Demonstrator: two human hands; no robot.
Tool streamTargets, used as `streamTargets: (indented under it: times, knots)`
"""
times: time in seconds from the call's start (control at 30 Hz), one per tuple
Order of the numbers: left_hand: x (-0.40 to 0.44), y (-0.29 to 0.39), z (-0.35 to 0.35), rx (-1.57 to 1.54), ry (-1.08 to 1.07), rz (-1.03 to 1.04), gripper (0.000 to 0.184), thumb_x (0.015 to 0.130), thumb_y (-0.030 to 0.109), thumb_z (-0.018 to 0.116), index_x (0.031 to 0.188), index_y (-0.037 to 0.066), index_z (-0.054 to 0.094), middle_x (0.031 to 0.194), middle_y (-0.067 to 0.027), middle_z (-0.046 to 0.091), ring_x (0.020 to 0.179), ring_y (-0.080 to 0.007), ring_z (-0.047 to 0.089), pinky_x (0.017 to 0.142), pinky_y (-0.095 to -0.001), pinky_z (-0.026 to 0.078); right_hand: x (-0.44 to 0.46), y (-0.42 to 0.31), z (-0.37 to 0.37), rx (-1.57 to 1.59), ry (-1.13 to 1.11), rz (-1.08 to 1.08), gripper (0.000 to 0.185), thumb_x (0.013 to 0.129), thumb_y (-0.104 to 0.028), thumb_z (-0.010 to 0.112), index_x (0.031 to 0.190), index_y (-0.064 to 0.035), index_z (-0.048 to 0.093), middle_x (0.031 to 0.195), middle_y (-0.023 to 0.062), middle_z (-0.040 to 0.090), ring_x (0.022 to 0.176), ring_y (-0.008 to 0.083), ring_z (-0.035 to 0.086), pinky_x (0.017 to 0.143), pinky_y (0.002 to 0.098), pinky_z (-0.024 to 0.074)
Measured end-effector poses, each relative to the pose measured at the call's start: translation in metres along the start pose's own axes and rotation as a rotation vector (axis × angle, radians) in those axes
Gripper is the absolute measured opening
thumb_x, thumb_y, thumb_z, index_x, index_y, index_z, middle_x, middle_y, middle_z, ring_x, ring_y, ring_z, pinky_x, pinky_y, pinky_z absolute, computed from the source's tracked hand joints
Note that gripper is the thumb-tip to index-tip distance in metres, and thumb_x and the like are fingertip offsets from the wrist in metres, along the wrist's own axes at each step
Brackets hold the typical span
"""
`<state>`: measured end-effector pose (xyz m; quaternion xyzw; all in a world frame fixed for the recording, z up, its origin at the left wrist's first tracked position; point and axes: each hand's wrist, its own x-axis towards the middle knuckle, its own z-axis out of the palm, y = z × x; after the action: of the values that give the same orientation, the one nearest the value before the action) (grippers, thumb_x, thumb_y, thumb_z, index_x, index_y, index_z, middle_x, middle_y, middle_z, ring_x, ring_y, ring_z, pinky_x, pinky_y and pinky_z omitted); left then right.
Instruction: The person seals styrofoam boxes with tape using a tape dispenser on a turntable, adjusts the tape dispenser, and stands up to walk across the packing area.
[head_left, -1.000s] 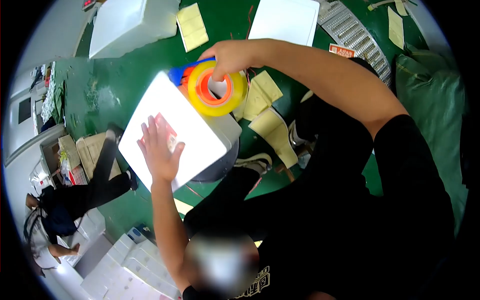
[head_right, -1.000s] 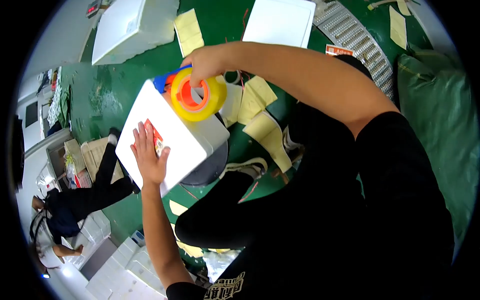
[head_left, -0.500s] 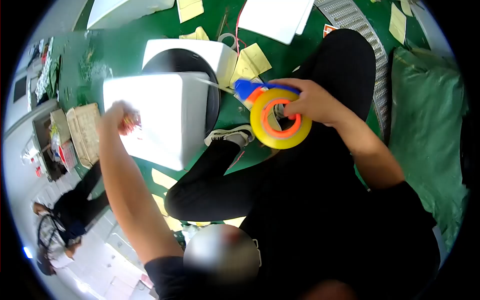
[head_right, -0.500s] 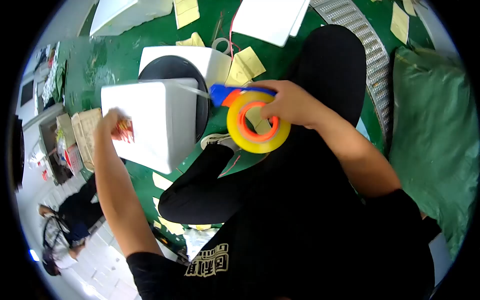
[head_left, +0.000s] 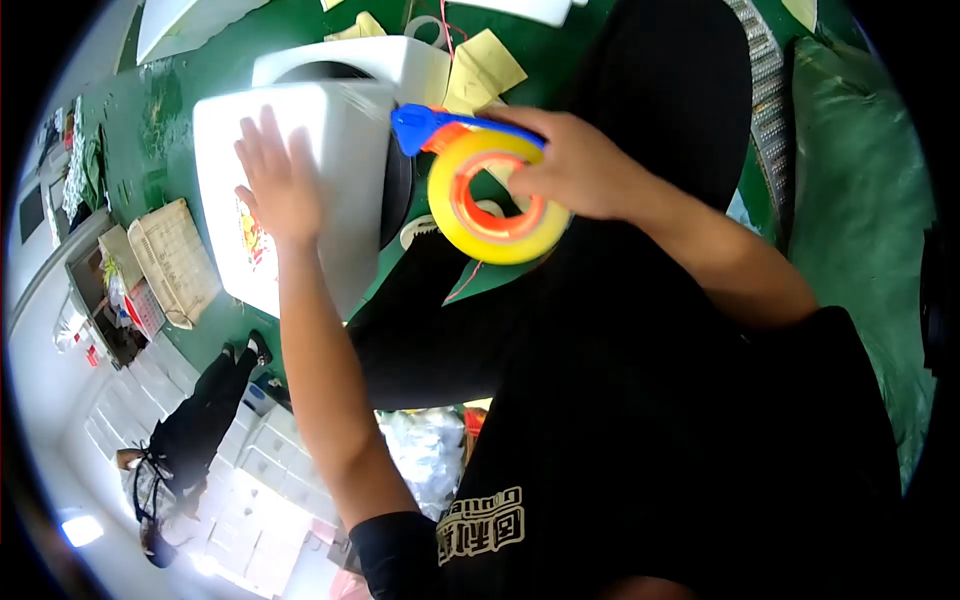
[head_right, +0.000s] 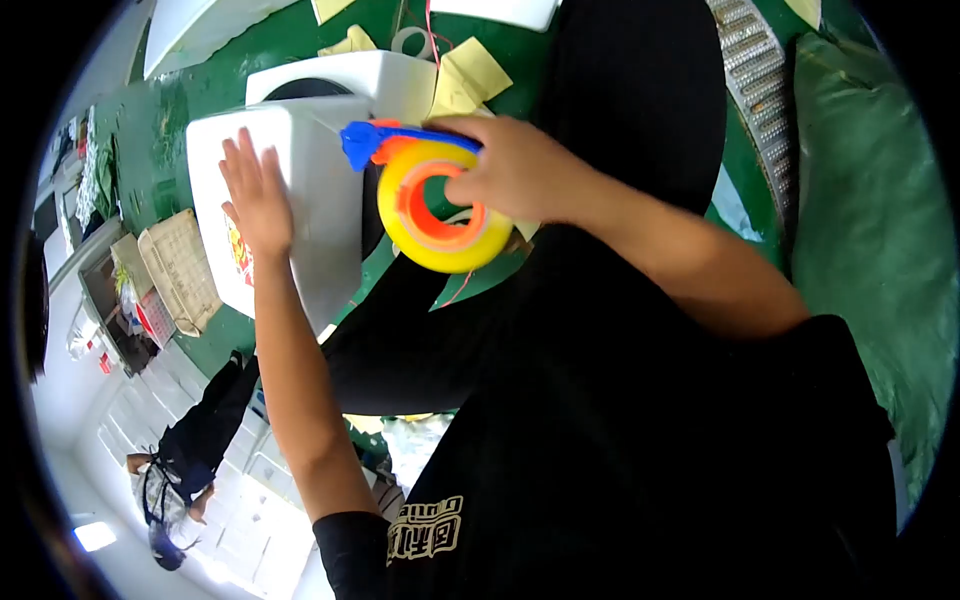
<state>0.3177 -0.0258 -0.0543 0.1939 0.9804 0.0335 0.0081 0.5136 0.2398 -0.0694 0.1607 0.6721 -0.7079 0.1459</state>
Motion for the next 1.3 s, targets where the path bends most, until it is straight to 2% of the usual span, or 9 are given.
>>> streamTargets:
  times: [0.27,0.37,0.73,0.87,0.93,1.03,1.07,1.13,1.3]
  knots:
    - [0.074,0.039,-0.001,-0.067,0.05,-0.488,0.062,0.097,0.052,0.027,0.145,0.017,0.043,0.155,-0.0149,0.034,0.142,-0.0384,0.03,0.105,-0.0786,0.015,-0.01,0.018,0.031,0.076,-0.029,-0.083,0.066,0.075,-0.019,0.069,0.137,-0.0002,0.053,0.089,0.0193,0.069,0.072,0.0297,0.067,0.072,0.0361,0.0541]
    - [0.101,0.012,0.011,-0.087,0.056,-0.591,0.066,0.096,0.055,0.025,0.148,0.017,0.04,0.156,-0.0145,0.031,0.143,-0.0367,0.028,0.106,-0.0785,0.013,-0.032,0.022,0.046,-0.082,-0.075,-0.051,0.068,0.078,-0.021,0.07,0.141,-0.007,0.051,0.107,0.0252,0.063,0.097,0.0384,0.063,0.088,0.0408,0.0504]
    - [0.159,0.001,0.015,-0.358,0.182,-0.926,0.067,0.097,0.055,0.03,0.143,0.01,0.048,0.151,-0.0195,0.041,0.134,-0.0394,0.041,0.111,-0.0594,0.026,-0.025,0.024,0.06,-0.2,-0.233,-0.042,0.06,0.079,-0.016,0.068,0.136,-0.0074,0.055,0.101,0.0214,0.059,0.09,0.0344,0.063,0.08,0.0397,0.0516]
    - [0.169,-0.008,0.012,-0.474,0.188,-0.988,0.068,0.098,0.055,0.031,0.141,0.006,0.051,0.15,-0.021,0.042,0.131,-0.0401,0.044,0.112,-0.0538,0.029,-0.011,0.027,0.132,-0.541,-0.927,-0.202,0.036,0.07,-0.01,0.065,0.105,-0.002,0.07,0.088,0.0238,0.07,0.091,0.038,0.068,0.076,0.046,0.0555]
    - [0.158,-0.013,0.005,-0.491,0.196,-1.023,0.068,0.098,0.055,0.032,0.139,0.005,0.053,0.149,-0.0218,0.042,0.13,-0.0405,0.046,0.113,-0.0511,0.031,-0.016,0.022,0.129,-0.302,-0.797,-0.092,0.054,0.075,-0.014,0.066,0.128,-0.0062,0.063,0.111,0.0252,0.066,0.098,0.0395,0.063,0.089,0.0448,0.0517]
    - [0.114,-0.002,-0.009,-0.443,0.473,-0.073,0.061,0.103,0.047,0.034,0.138,0.001,0.053,0.142,-0.0209,0.053,0.131,-0.0368,0.045,0.113,-0.0465,0.033,-0.002,0.031,0.059,-0.067,-0.814,0.011,0.066,0.075,-0.019,0.071,0.138,-0.0078,0.056,0.119,0.0253,0.064,0.102,0.0324,0.066,0.092,0.04,0.0517]
    - [0.077,0.04,-0.026,-0.706,0.233,0.019,0.064,0.102,0.052,0.035,0.138,0.002,0.053,0.135,-0.018,0.059,0.136,-0.0365,0.042,0.115,-0.0502,0.029,0.001,0.031,0.029,-0.022,-0.804,0.024,0.068,0.073,-0.018,0.073,0.138,-0.0082,0.056,0.12,0.0239,0.064,0.104,0.0289,0.067,0.093,0.0373,0.0517]
    - [0.035,0.046,-0.055,0.05,-0.198,0.808,0.048,0.084,0.037,0.07,0.126,0.012,0.067,0.128,-0.0065,0.064,0.134,-0.029,0.048,0.118,-0.0534,0.024,-0.001,0.027,-0.014,0.324,-0.646,0.241,0.066,0.071,-0.011,0.074,0.135,-0.0036,0.058,0.109,0.0134,0.07,0.094,0.0213,0.069,0.086,0.033,0.0547]
    - [0.014,0.052,-0.042,-0.011,-0.272,0.79,0.036,0.076,0.025,0.073,0.106,0.009,0.065,0.111,-0.005,0.064,0.117,-0.0257,0.057,0.117,-0.058,0.023,0.036,0.004,-0.017,1.188,-0.179,0.207,0.059,0.081,-0.016,0.067,0.134,0.0031,0.049,0.122,0.0164,0.065,0.108,0.0265,0.066,0.097,0.0406,0.053]
